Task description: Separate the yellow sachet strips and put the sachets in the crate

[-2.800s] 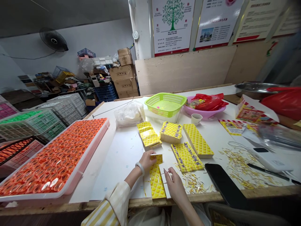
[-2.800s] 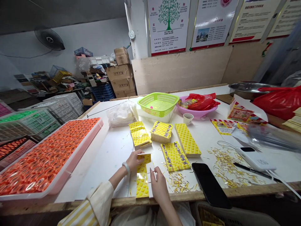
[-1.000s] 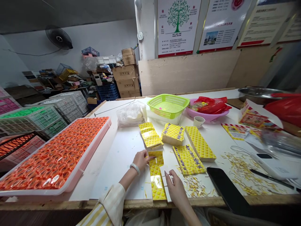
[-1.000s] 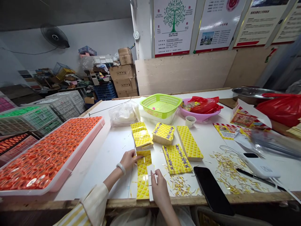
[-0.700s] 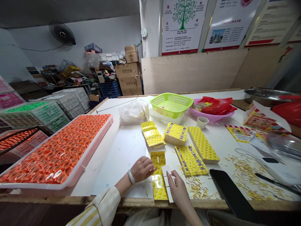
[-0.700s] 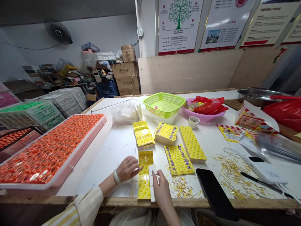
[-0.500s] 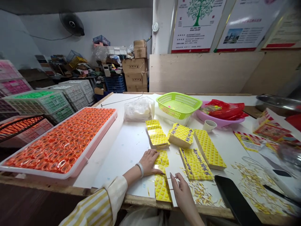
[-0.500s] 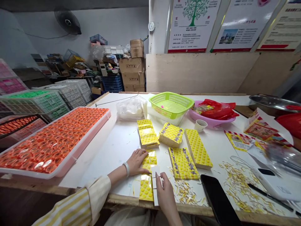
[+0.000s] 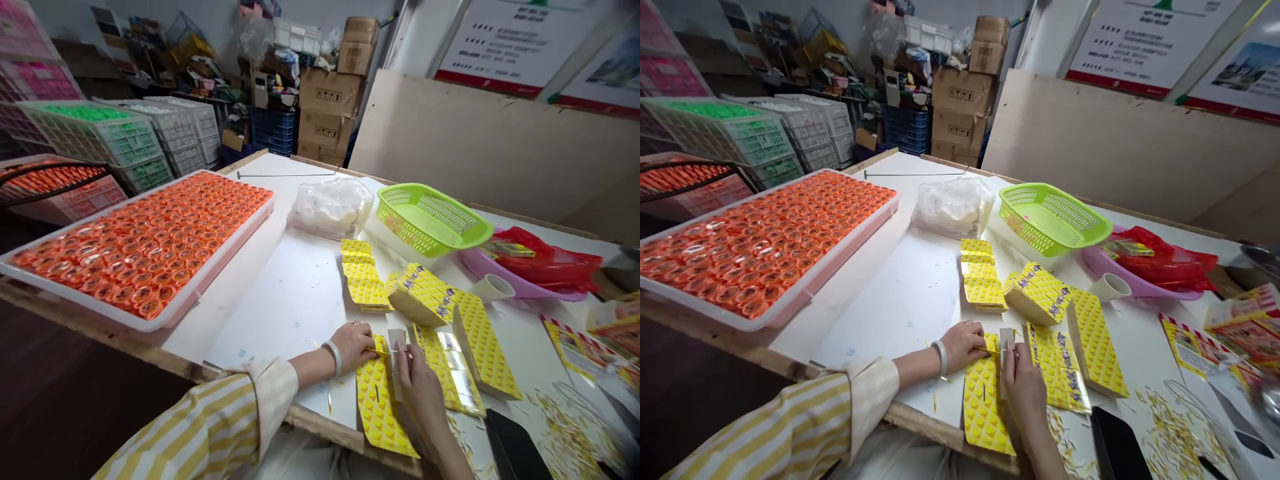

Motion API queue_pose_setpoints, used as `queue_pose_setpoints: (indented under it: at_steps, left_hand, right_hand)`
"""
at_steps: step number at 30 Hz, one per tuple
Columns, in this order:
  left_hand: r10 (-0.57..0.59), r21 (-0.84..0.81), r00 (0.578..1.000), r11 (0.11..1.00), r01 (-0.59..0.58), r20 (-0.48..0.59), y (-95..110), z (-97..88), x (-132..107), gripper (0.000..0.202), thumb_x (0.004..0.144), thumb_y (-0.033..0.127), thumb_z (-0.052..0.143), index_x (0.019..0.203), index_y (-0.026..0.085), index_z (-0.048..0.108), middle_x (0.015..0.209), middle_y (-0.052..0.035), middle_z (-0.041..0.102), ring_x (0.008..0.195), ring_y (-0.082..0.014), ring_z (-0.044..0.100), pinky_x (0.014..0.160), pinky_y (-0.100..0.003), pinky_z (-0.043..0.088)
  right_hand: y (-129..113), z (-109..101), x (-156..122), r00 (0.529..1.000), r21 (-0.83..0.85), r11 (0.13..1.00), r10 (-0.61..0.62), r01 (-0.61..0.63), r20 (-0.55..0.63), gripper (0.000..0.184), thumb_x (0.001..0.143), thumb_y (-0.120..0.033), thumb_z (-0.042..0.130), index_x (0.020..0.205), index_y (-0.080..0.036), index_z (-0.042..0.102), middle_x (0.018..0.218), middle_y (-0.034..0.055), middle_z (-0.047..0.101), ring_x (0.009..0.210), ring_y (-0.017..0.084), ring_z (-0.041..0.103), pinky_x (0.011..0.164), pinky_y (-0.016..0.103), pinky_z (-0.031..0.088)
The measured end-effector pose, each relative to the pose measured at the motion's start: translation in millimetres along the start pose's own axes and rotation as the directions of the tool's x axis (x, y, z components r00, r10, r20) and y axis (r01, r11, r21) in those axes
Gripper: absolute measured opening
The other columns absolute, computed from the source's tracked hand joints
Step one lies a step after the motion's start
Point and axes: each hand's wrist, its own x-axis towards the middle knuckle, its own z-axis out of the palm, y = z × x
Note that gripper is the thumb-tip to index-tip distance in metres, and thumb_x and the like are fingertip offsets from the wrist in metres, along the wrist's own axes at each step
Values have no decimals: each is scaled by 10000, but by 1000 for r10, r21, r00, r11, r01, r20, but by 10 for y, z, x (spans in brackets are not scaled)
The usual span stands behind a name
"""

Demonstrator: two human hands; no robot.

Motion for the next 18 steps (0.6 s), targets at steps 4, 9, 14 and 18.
queue_pose_setpoints:
  at_steps: [4,9,14,18]
  left_hand:
    - [-19,15,1000,1000,19,11,8,6,8,152,830,309,635,785,176,694,868,-59,599,822,-188,540,731,-311,409]
    - [-34,20,998,999,33,55,29,11,23,168,843,309,616,793,166,686,921,-74,604,855,-204,546,742,-323,419]
    - [-37,-10,993,999,39,112,37,-81,25,137,839,294,627,837,160,656,944,-73,606,901,-205,550,796,-309,433]
    - [-65,-45,988,996,72,141,37,-187,-7,249,794,268,690,970,139,572,960,-66,602,906,-188,560,818,-281,445]
  right_hand:
    - [-1,24,-18,997,-201,978,-50,62,64,286,882,-460,274,788,-231,415,547,13,510,448,183,482,461,262,202]
    - [-16,16,-28,989,-424,896,-85,131,125,224,904,-388,304,832,-216,428,575,23,552,438,172,496,451,248,161]
    - [-152,28,-8,970,-601,775,-64,196,234,187,945,-332,309,893,-207,437,535,-6,543,446,170,514,453,249,130]
    - [-253,13,28,947,-647,724,-30,241,319,170,965,-295,283,927,-203,421,580,-2,581,471,165,548,450,253,129]
